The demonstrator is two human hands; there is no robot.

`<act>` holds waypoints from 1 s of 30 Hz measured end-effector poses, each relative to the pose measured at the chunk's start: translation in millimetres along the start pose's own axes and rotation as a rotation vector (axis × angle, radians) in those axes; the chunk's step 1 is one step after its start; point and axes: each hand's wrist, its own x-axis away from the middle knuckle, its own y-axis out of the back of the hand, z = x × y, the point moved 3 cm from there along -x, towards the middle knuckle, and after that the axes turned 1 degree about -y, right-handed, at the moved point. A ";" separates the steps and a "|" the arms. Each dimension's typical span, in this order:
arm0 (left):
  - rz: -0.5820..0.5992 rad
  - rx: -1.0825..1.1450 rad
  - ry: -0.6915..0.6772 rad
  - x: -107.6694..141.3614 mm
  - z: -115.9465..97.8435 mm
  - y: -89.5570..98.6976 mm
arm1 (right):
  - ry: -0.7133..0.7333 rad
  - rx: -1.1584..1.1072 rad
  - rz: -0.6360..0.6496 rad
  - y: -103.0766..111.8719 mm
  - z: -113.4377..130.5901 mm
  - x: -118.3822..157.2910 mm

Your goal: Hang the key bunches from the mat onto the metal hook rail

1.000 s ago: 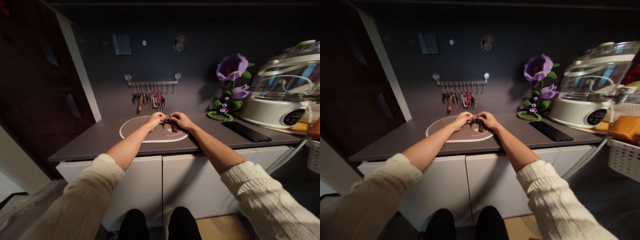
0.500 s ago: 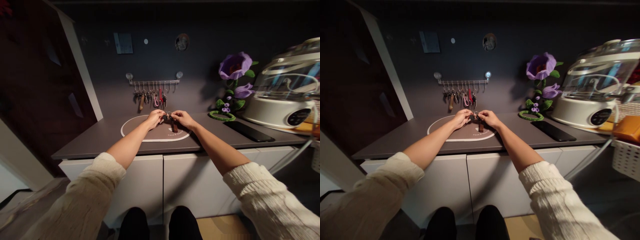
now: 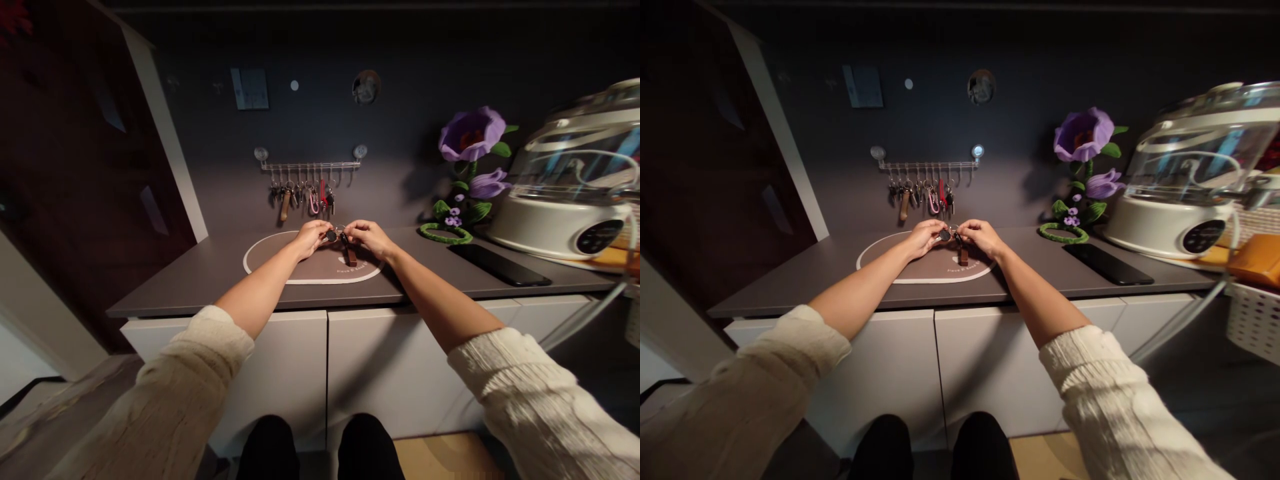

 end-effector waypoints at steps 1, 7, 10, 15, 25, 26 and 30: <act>0.004 0.000 -0.001 -0.3 0.4 0.2 | -0.004 -0.007 -0.001 0.1 0.1 0.0; 0.006 -0.043 0.046 -0.9 1.2 1.8 | 0.008 -0.064 -0.024 3.9 -1.8 -3.4; 0.017 -0.072 0.075 1.0 1.4 1.5 | 0.022 -0.103 -0.032 6.8 -4.7 -6.6; 0.129 -0.112 0.115 5.2 4.9 -1.6 | 0.023 -0.186 -0.022 7.8 -7.4 -9.6; 0.258 -0.270 0.046 2.3 11.4 -2.6 | 0.029 -0.196 -0.022 2.5 -0.5 -4.1; 0.256 -0.284 0.027 1.5 11.5 -2.9 | 0.033 -0.193 -0.028 2.5 -0.6 -4.4; 0.221 -0.361 -0.074 -2.2 10.8 -3.3 | 0.059 -0.189 -0.068 2.4 -1.1 -7.0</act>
